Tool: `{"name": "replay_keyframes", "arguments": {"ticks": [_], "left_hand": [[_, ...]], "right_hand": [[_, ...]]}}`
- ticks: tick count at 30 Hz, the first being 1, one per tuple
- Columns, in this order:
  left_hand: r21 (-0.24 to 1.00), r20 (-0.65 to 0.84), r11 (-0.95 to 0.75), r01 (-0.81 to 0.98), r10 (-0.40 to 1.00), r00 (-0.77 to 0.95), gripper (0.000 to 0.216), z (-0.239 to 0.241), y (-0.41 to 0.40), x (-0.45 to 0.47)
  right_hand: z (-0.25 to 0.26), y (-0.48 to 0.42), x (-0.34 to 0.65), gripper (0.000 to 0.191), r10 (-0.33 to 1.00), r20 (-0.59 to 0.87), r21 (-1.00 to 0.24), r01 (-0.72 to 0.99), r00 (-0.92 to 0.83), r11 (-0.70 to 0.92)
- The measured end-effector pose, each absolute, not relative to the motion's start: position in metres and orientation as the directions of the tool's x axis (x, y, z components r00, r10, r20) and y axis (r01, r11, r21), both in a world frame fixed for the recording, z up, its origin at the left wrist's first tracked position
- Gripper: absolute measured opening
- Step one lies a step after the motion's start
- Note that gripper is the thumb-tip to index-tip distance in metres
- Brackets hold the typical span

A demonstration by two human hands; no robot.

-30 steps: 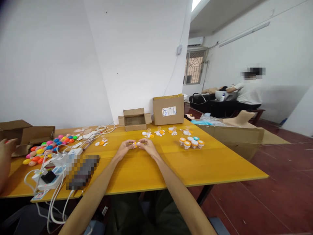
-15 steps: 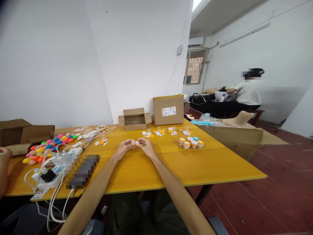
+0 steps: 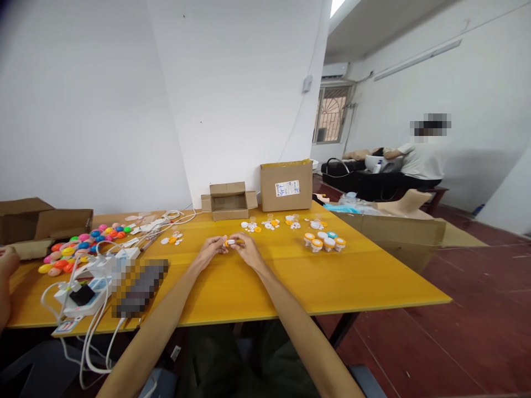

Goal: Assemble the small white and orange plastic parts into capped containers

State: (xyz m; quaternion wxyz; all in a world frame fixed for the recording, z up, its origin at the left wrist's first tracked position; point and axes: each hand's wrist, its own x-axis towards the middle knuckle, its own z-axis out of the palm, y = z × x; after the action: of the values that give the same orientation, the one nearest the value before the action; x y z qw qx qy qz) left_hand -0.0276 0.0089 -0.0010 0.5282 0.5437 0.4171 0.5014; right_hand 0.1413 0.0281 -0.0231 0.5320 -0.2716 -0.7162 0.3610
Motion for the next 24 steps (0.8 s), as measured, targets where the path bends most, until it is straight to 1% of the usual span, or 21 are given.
{"name": "replay_keyframes", "arguments": {"ticks": [11,15,20,24], "left_hand": [[0.988,0.142,-0.132,-0.077,0.979,0.149,0.048,-0.0019,0.0078,-0.0273],[0.987,0.157,-0.149,-0.065,0.977,0.145,0.047,-0.0030,0.0086,-0.0270],[0.990,0.135,-0.128,-0.058,0.978,0.160,0.045,-0.0024,0.0092,-0.0281],[0.994,0.109,-0.102,-0.046,0.980,0.169,0.049,-0.0019,0.0094,-0.0281]], "right_hand": [[-0.0205,0.0283,0.1430,0.023,0.827,0.510,-0.839,0.076,-0.237,0.539],[-0.0221,0.0296,0.1436,0.026,0.838,0.480,-0.854,0.081,-0.260,0.515],[-0.0220,0.0286,0.1415,0.020,0.815,0.519,-0.832,0.064,-0.258,0.551],[-0.0192,0.0245,0.1406,0.013,0.765,0.581,-0.782,0.069,-0.278,0.619]]}}
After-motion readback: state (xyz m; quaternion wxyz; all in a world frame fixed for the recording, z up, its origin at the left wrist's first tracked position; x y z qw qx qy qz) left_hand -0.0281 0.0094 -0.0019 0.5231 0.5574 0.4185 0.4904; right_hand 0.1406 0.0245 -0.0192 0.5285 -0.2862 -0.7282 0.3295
